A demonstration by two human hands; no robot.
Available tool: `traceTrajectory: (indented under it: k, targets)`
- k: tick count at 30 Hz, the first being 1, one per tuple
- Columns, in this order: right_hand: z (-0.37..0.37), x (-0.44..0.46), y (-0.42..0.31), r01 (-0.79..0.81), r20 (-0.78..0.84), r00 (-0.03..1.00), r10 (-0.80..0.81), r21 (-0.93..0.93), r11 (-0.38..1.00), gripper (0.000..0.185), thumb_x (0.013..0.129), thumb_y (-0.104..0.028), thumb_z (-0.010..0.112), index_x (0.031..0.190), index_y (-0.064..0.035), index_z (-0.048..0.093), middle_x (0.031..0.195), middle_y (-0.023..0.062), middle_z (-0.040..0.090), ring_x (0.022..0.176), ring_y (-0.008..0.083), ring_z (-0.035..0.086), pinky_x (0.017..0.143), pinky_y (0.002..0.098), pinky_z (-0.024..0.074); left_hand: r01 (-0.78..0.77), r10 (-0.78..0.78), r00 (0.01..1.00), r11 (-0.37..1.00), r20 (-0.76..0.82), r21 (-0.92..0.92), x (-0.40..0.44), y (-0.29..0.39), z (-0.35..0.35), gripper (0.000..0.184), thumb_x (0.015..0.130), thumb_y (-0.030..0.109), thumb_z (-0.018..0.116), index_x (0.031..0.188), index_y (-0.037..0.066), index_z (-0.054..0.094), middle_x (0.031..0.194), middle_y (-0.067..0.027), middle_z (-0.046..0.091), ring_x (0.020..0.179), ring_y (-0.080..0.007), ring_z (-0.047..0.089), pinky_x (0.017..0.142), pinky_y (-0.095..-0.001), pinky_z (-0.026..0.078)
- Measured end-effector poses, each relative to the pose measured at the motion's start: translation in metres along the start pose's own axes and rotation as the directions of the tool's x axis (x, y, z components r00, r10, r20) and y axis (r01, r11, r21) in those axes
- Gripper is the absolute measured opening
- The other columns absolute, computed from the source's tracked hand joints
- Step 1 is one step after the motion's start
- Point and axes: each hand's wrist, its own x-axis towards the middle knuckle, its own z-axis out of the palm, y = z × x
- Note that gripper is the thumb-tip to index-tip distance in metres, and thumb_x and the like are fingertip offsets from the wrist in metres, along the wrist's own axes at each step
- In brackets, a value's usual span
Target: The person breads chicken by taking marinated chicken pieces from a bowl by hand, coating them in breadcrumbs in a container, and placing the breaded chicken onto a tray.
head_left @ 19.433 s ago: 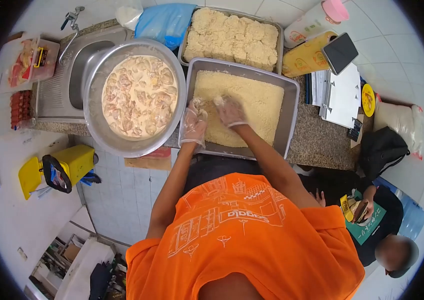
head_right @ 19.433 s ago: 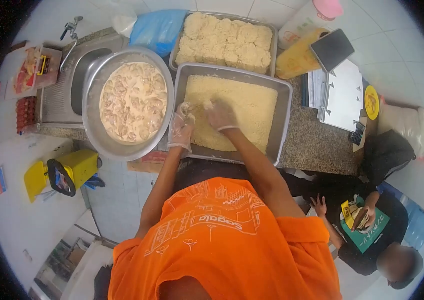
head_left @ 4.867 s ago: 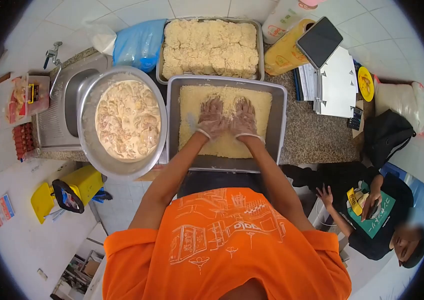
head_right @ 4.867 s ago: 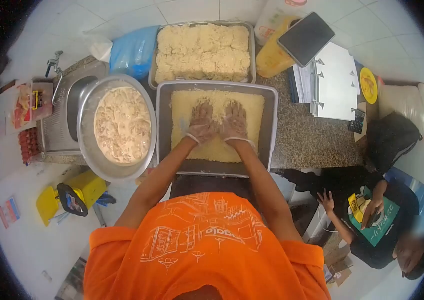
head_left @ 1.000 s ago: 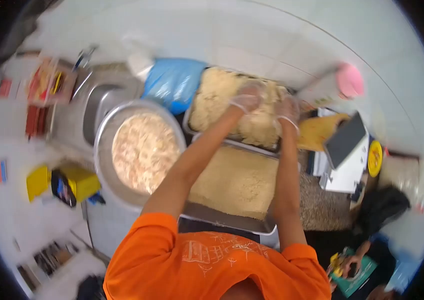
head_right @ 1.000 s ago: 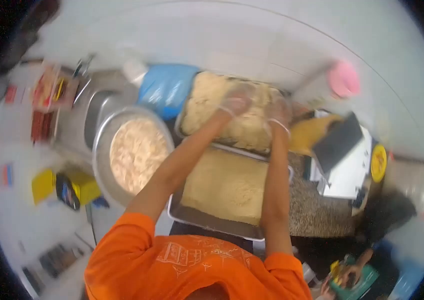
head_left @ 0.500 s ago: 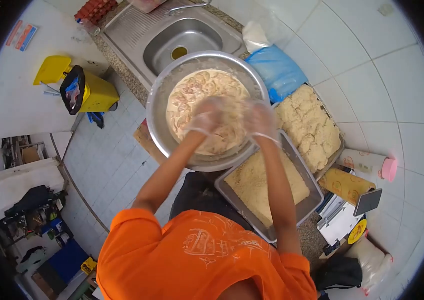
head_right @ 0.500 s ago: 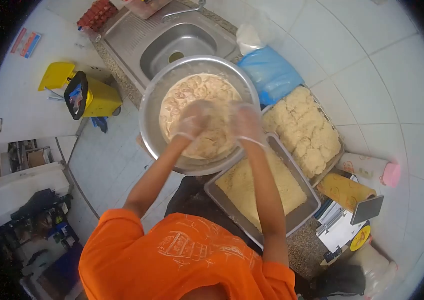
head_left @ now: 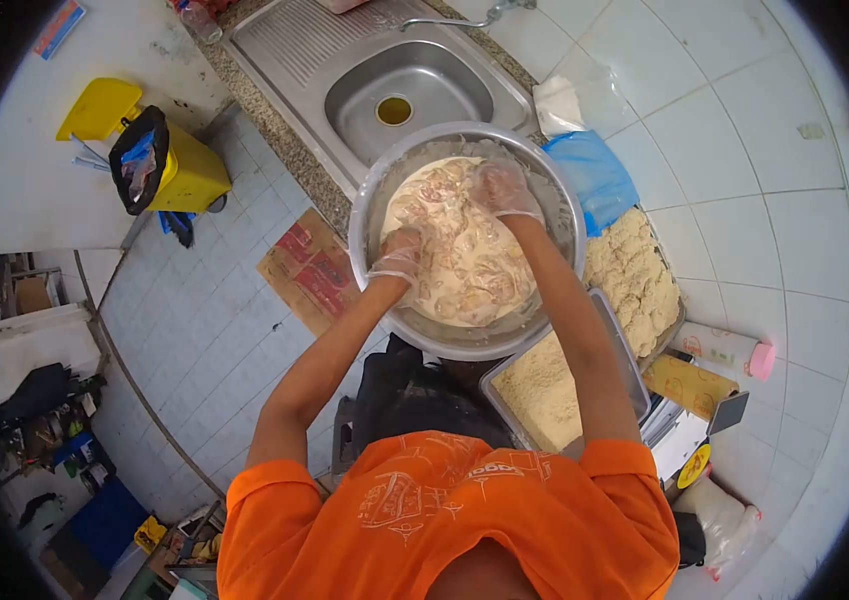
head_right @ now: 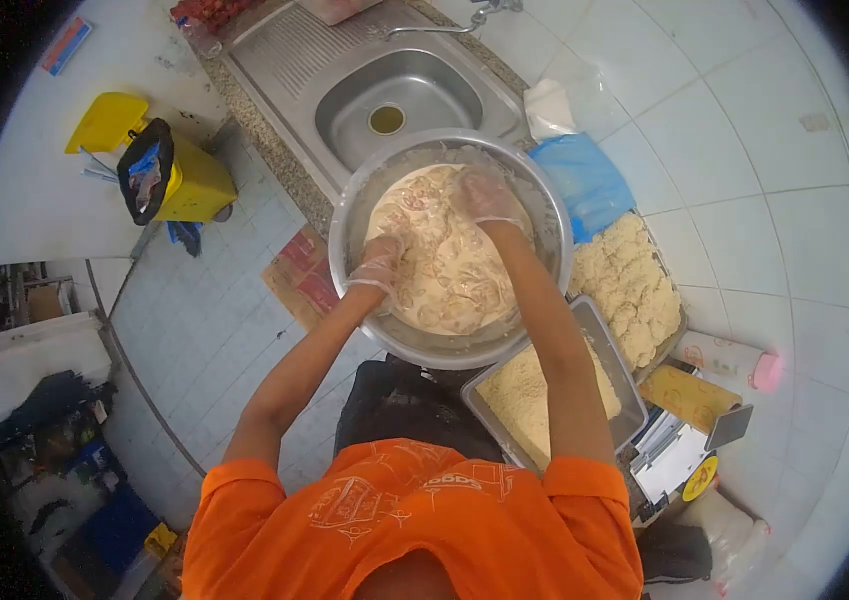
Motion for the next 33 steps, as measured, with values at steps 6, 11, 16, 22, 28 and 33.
traceTrajectory:
  k: [6,11,16,22,28,33]
  targets:
    - [-0.054,-0.015,-0.019,-0.361,0.067,0.931,0.358,0.050,0.931,0.037,0.066,-0.034,0.069,0.091,-0.0064,0.064,0.085,0.0189,0.063,0.082,0.0337,0.060,0.073,0.0433,0.0479,0.092,-0.090,0.994,0.995,0.053,-0.031,0.001,0.054,-0.061,0.023,0.069,0.012,0.061,0.090,0.002,0.065,0.088,-0.0226,0.061,0.083,-0.0381,0.059,0.073,-0.0416,0.047]
    - [-0.075,-0.077,-0.002,-0.251,-0.169,0.911,0.376,0.495,0.832,0.046,0.068,-0.023,0.073,0.109,-0.0044,0.060,0.101,0.0142,0.063,0.092,0.0271,0.061,0.080,0.0353,0.0491,-0.194,0.165,0.978,0.946,-0.130,-0.260,-0.013,0.122,-0.112,0.023,0.072,0.010,0.060,0.093,0.003,0.063,0.088,-0.0189,0.062,0.082,-0.0373,0.059,0.072,-0.0416,0.047]
    - [-0.220,-0.169,-0.042,-0.336,-0.158,0.904,0.398,0.316,0.887,0.053,0.069,-0.030,0.071,0.113,-0.0049,0.056,0.108,0.0126,0.059,0.100,0.0270,0.056,0.087,0.0361,0.0445,-0.337,0.356,0.935,0.880,-0.006,-0.334,-0.027,0.202,-0.125,0.023,0.073,0.007,0.061,0.095,0.004,0.062,0.088,-0.0182,0.062,0.079,-0.0356,0.059,0.071,-0.0396,0.046]
    - [-0.260,-0.327,-0.030,-0.466,-0.047,0.864,0.501,0.301,0.832,0.052,0.069,-0.040,0.070,0.107,-0.0061,0.059,0.106,0.0148,0.058,0.100,0.0305,0.055,0.087,0.0403,0.0434,-0.417,0.531,0.750,0.842,0.395,-0.341,-0.053,0.278,-0.052,0.024,0.074,0.008,0.061,0.097,0.004,0.062,0.089,-0.0178,0.063,0.078,-0.0347,0.059,0.070,-0.0386,0.046]
    - [-0.216,-0.391,0.033,-0.714,0.406,0.565,0.719,-0.196,0.672,0.047,0.074,-0.038,0.062,0.110,-0.0074,0.058,0.108,0.0161,0.059,0.102,0.0308,0.056,0.088,0.0412,0.0429,-0.745,0.615,0.484,0.663,0.623,-0.076,-0.038,0.284,0.141,0.041,0.077,0.023,0.058,0.114,0.005,0.056,0.111,-0.0210,0.057,0.099,-0.0358,0.056,0.084,-0.0438,0.044]
    - [-0.133,-0.498,0.027,-0.884,0.103,0.409,0.906,-0.201,0.422,0.046,0.080,-0.034,0.056,0.111,0.0008,0.055,0.112,0.0200,0.057,0.105,0.0312,0.054,0.094,0.0402,0.0399,-0.608,0.308,0.561,0.783,0.769,0.129,-0.076,0.276,0.161,0.035,0.084,0.022,0.047,0.115,0.007,0.056,0.112,-0.0193,0.058,0.107,-0.0353,0.052,0.095,-0.0441,0.038]
